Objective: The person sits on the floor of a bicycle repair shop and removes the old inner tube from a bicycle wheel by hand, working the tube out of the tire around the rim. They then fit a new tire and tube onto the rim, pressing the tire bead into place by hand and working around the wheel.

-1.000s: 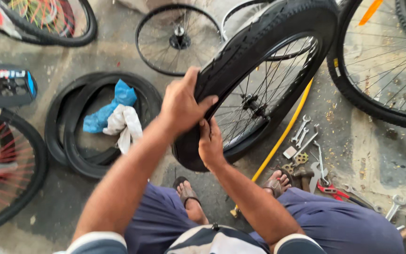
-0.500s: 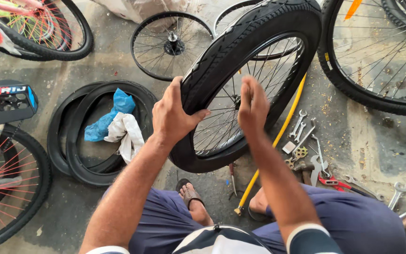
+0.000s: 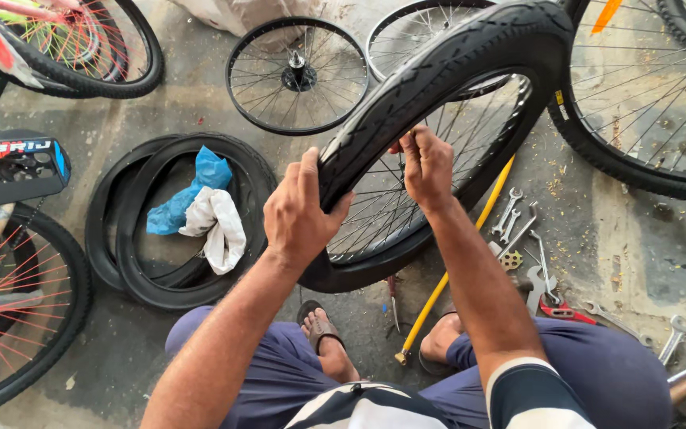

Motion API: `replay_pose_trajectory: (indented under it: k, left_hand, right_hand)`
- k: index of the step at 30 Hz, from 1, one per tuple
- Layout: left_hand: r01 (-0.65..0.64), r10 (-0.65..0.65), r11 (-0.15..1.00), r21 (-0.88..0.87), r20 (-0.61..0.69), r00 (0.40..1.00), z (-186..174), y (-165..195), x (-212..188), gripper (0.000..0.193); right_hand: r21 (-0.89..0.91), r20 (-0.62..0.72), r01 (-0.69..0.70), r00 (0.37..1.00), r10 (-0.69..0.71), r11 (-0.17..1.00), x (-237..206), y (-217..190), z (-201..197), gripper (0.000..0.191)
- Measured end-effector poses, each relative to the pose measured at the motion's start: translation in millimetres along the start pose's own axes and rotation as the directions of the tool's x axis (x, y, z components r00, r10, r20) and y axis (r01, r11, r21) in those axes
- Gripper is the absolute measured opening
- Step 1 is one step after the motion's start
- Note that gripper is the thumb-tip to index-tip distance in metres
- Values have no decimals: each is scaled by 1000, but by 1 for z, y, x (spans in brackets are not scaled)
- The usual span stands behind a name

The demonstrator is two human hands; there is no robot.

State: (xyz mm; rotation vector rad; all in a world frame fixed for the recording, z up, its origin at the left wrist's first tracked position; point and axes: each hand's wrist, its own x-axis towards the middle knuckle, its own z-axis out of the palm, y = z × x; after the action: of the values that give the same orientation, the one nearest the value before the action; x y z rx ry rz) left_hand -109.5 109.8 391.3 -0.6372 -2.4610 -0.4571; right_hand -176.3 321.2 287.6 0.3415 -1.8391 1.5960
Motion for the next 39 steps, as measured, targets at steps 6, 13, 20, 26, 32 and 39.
replay_pose_trajectory:
  k: [6,13,20,26,32,39]
  left_hand:
    - [-35,35,999,13,-3,999,3,-1,4,87]
    - [9,-5,997,-81,44,999,11,-14,3,97]
    - [-120,116,983,-136,-37,993,23,-21,-3,89]
    - [-95,182,939,-331,244,953,-12,-19,37,90]
    - [-150,186,917,-369,65,980,-62,-19,25,105]
    - [144,-123,977,-160,131,984,-45,-39,-27,117]
  right_hand:
    - [32,-64,-22,998,24,999,3,1,2,18]
    - [-29,-331,33,943,-41,999,-59,-6,18,9]
    - [-5,137,-115,984,114,993,-170,-32,79,48]
    - [309,352,-412,887,299,857,-171,-39,89,46]
    - [616,252,-379,925,283,691,-163,-66,107,30]
    - [434,812,-829,530,246,353,-159,-56,101,70]
